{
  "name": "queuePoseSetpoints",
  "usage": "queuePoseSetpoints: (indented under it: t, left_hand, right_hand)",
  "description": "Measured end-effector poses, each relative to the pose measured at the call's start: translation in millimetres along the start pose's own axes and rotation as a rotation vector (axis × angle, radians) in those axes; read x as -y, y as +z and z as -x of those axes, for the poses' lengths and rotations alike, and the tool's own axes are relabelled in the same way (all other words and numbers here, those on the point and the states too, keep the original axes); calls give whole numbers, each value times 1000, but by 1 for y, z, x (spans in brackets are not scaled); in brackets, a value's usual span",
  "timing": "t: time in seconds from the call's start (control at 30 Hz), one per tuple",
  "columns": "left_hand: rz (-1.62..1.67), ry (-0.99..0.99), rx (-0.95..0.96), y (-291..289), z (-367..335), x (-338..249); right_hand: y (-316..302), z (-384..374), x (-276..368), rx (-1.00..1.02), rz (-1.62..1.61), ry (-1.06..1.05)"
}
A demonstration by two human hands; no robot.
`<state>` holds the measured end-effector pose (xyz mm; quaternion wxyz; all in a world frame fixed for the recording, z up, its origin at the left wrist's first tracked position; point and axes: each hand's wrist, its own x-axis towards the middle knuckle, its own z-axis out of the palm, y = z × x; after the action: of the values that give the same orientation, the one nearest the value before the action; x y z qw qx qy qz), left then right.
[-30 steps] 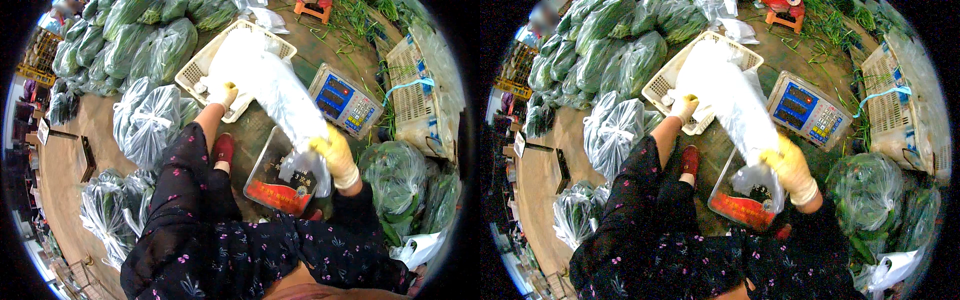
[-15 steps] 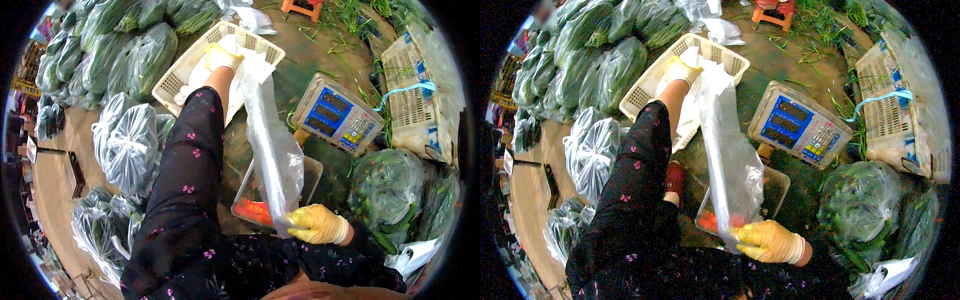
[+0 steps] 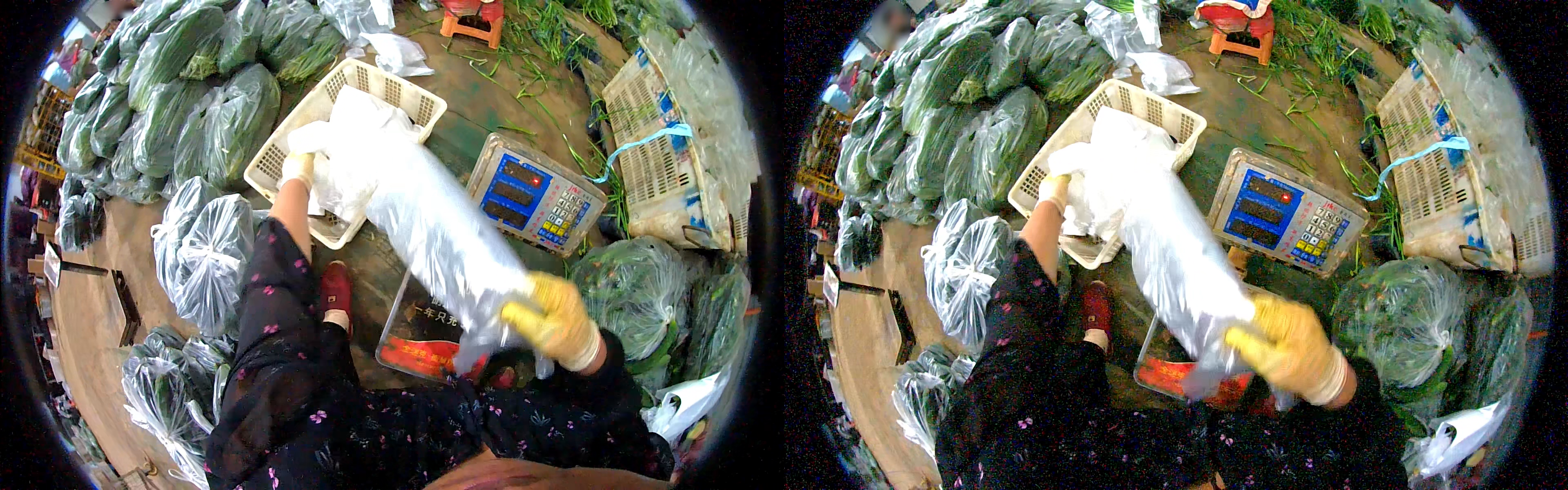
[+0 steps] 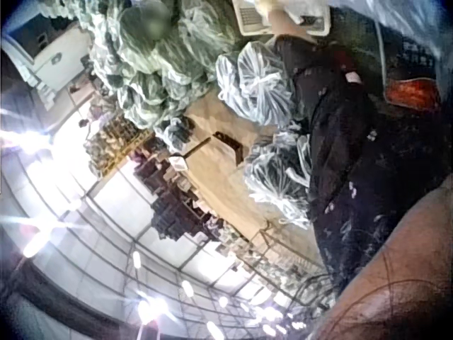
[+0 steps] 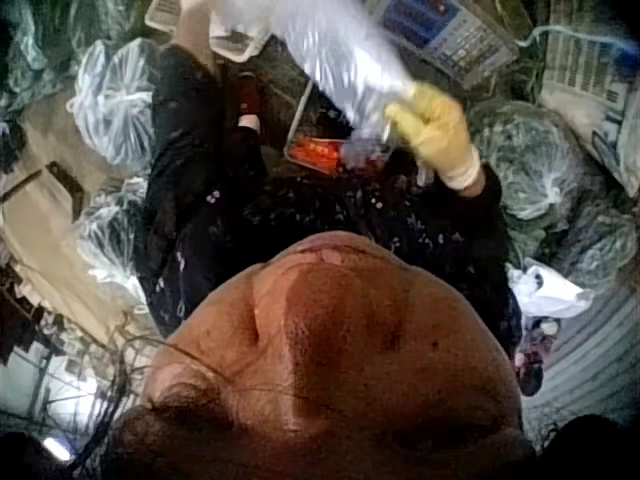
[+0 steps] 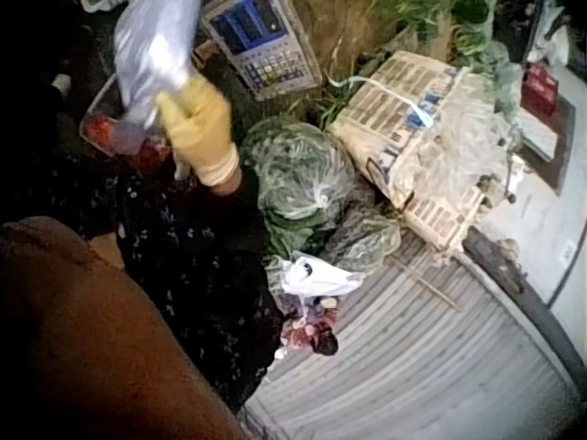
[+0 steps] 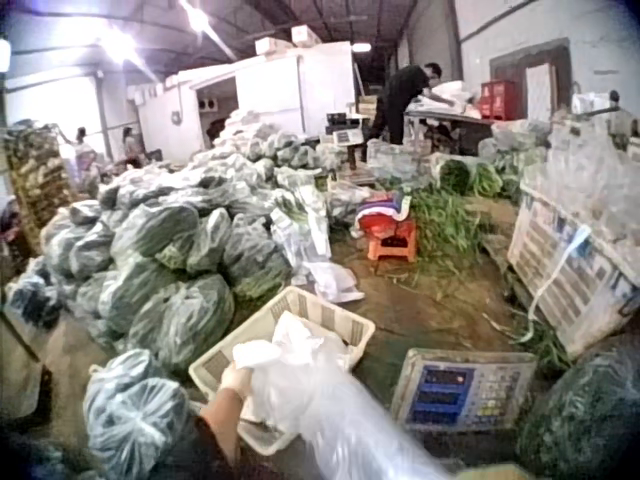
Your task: The person sorts cucumbers by placing them into a plastic bag on a digital scale, checks the weight, and ties the bag closed before starting another batch.
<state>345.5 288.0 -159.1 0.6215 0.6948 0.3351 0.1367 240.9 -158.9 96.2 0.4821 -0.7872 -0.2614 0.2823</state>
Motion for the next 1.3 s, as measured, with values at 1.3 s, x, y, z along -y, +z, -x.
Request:
queuePoseSetpoints:
  t: [1.3]
  left_hand:
    - [-952,1050,-13,-13,104,-96]
  right_hand:
    - [74,-102,-62,178,322,-172]
